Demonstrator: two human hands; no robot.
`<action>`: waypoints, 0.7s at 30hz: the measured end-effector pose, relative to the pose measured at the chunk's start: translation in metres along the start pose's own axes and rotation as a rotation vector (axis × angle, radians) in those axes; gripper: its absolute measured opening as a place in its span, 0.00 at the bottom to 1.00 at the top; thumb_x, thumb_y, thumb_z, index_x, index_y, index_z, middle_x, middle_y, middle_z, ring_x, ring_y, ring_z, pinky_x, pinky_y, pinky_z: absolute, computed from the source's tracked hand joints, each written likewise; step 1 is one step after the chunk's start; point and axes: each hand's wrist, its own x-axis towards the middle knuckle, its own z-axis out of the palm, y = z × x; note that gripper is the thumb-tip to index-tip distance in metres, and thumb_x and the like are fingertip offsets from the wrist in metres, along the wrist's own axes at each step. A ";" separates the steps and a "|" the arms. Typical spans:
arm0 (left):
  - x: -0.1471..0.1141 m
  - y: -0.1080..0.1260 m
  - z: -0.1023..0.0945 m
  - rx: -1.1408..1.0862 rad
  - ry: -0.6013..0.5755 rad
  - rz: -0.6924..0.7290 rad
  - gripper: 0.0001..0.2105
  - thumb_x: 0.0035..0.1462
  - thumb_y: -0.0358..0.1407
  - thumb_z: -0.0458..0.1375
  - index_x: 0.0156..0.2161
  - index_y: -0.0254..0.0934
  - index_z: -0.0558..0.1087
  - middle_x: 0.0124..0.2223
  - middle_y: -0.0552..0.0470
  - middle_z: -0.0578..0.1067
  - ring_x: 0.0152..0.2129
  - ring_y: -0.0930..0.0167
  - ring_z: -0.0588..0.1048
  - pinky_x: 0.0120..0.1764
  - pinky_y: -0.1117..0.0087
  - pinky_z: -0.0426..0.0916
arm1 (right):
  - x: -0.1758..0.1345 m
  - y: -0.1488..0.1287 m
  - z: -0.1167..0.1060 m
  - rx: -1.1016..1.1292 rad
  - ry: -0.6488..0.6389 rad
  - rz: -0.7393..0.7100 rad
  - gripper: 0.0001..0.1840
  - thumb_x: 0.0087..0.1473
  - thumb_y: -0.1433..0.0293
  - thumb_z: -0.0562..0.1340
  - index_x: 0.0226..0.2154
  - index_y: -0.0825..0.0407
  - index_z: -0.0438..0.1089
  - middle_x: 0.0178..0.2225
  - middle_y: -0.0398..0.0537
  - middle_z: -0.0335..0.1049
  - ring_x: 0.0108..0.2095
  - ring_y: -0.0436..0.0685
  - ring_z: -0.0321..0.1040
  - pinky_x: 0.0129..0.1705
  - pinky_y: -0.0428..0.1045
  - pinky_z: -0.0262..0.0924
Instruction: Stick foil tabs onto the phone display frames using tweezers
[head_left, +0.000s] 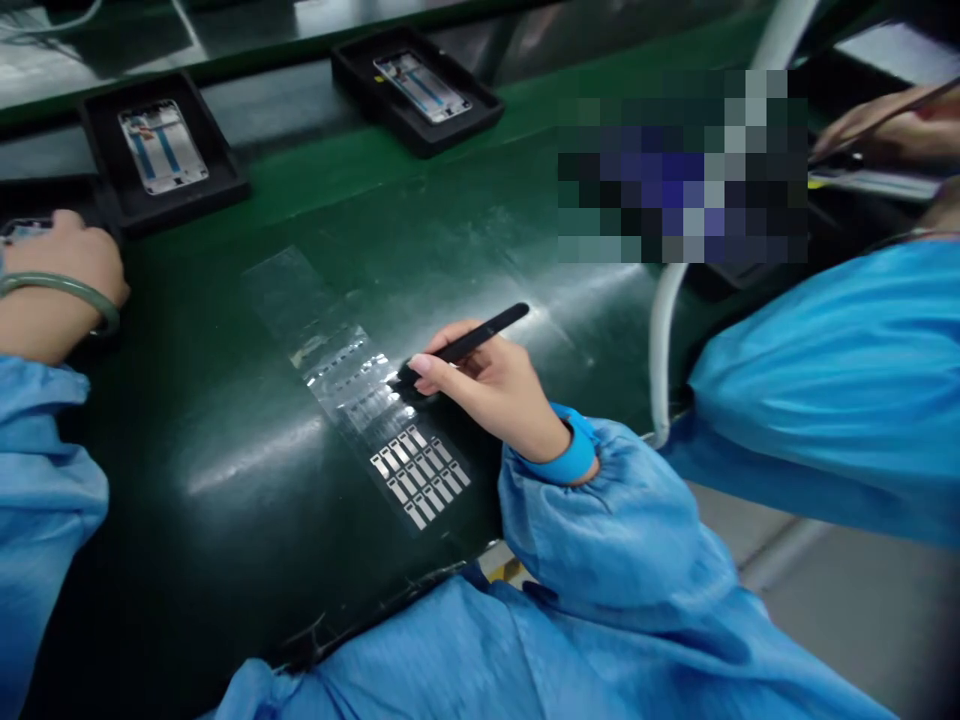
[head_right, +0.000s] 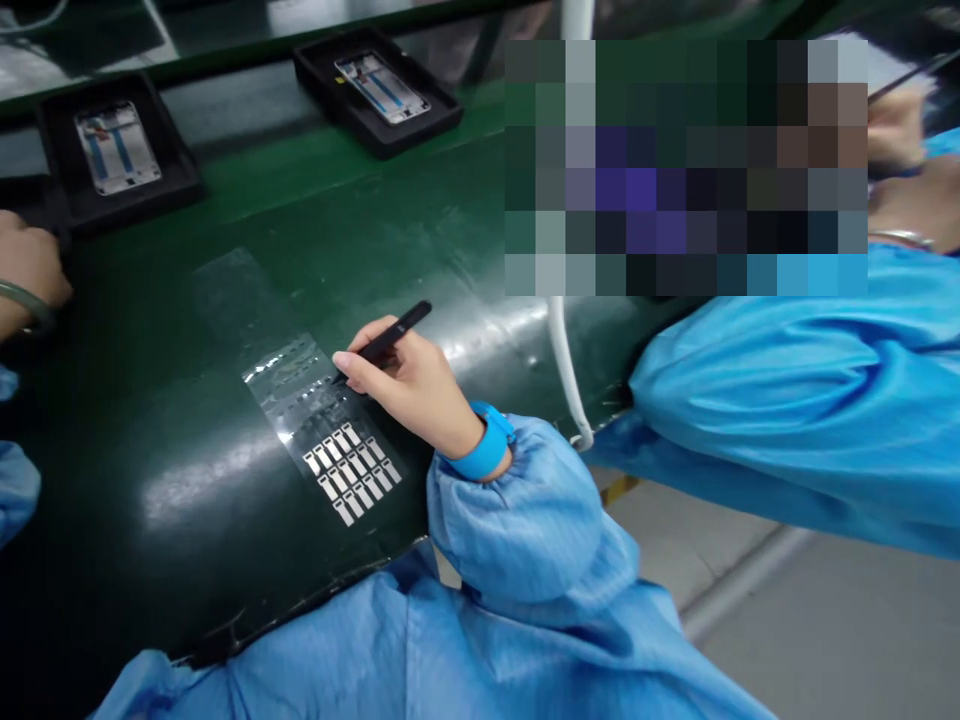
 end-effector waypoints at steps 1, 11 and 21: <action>-0.007 0.004 -0.002 0.057 0.009 -0.049 0.28 0.51 0.50 0.50 0.43 0.23 0.68 0.52 0.28 0.64 0.47 0.47 0.64 0.41 0.35 0.59 | 0.000 -0.001 0.000 -0.006 0.010 0.002 0.12 0.47 0.64 0.67 0.30 0.52 0.66 0.23 0.39 0.70 0.24 0.48 0.71 0.28 0.44 0.69; -0.046 0.018 -0.019 0.162 -0.012 -0.103 0.19 0.62 0.43 0.41 0.51 0.38 0.67 0.52 0.45 0.65 0.40 0.60 0.71 0.38 0.56 0.67 | 0.002 0.000 0.000 -0.146 0.042 0.015 0.12 0.47 0.62 0.67 0.31 0.50 0.67 0.23 0.41 0.71 0.24 0.53 0.73 0.28 0.47 0.69; -0.043 -0.031 -0.017 0.188 -0.080 -0.158 0.21 0.59 0.48 0.45 0.46 0.33 0.68 0.45 0.44 0.72 0.39 0.60 0.71 0.41 0.54 0.66 | 0.004 0.002 -0.001 -0.193 0.032 0.009 0.08 0.48 0.64 0.67 0.31 0.47 0.67 0.24 0.45 0.72 0.25 0.55 0.74 0.28 0.48 0.69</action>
